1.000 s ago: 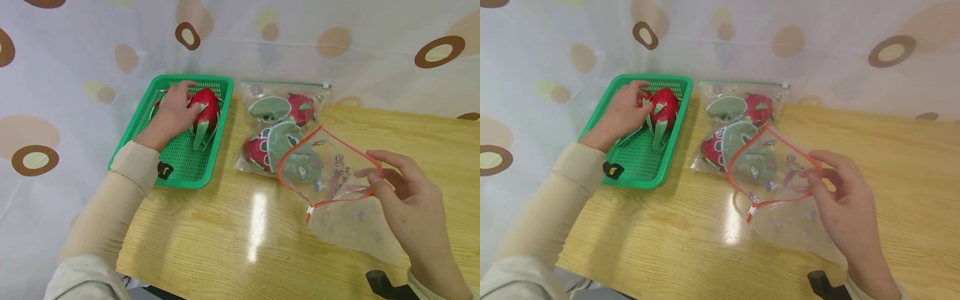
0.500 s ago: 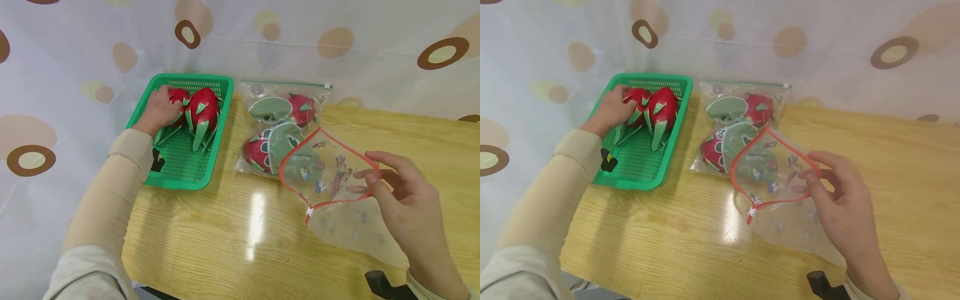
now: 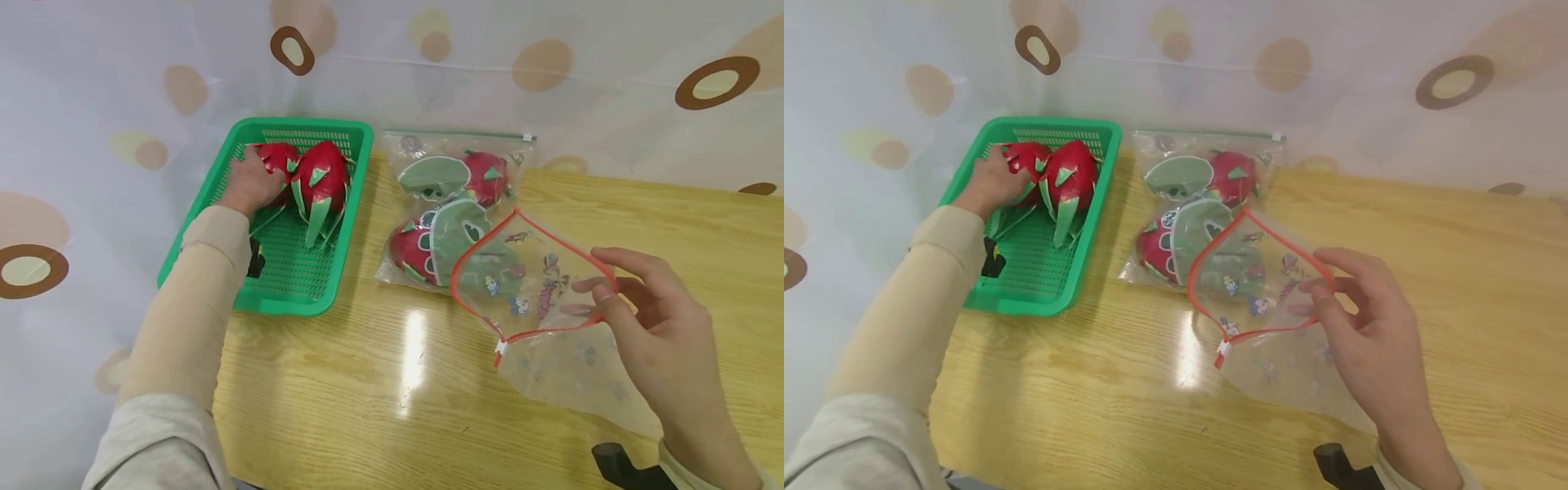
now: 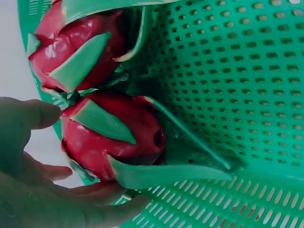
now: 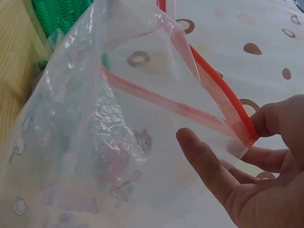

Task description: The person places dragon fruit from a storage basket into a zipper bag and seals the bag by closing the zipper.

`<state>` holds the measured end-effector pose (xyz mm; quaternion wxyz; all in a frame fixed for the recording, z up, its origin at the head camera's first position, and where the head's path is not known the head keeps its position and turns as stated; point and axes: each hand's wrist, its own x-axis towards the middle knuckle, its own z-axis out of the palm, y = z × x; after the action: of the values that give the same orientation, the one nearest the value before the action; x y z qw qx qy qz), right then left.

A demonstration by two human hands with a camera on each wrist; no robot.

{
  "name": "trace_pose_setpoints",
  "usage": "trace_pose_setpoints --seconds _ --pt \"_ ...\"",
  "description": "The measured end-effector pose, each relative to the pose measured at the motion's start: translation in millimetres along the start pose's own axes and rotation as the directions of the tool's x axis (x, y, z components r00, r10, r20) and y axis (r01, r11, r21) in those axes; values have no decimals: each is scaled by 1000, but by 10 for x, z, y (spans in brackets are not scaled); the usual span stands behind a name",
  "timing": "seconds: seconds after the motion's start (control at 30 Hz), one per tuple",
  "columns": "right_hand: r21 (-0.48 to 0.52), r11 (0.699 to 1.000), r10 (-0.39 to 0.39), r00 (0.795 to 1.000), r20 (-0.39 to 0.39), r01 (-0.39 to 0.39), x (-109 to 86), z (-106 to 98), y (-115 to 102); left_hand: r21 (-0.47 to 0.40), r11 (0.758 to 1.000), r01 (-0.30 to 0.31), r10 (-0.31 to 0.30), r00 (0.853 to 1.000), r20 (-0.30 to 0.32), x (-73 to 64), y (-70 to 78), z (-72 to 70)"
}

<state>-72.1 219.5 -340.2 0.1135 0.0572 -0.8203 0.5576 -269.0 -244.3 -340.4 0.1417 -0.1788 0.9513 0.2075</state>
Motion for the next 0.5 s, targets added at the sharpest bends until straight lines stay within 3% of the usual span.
trace_pose_setpoints --seconds 0.13,0.37,0.5 --pt "34 999 -17 1000 4 17 6 -7 31 -44 999 28 -27 1000 14 46 -41 18" --pt "248 968 -44 999 27 36 24 0 68 -38 998 58 -58 998 12 107 -115 34" --pt "270 963 -35 999 33 25 28 7 56 -57 997 61 -61 998 -6 149 -137 59"
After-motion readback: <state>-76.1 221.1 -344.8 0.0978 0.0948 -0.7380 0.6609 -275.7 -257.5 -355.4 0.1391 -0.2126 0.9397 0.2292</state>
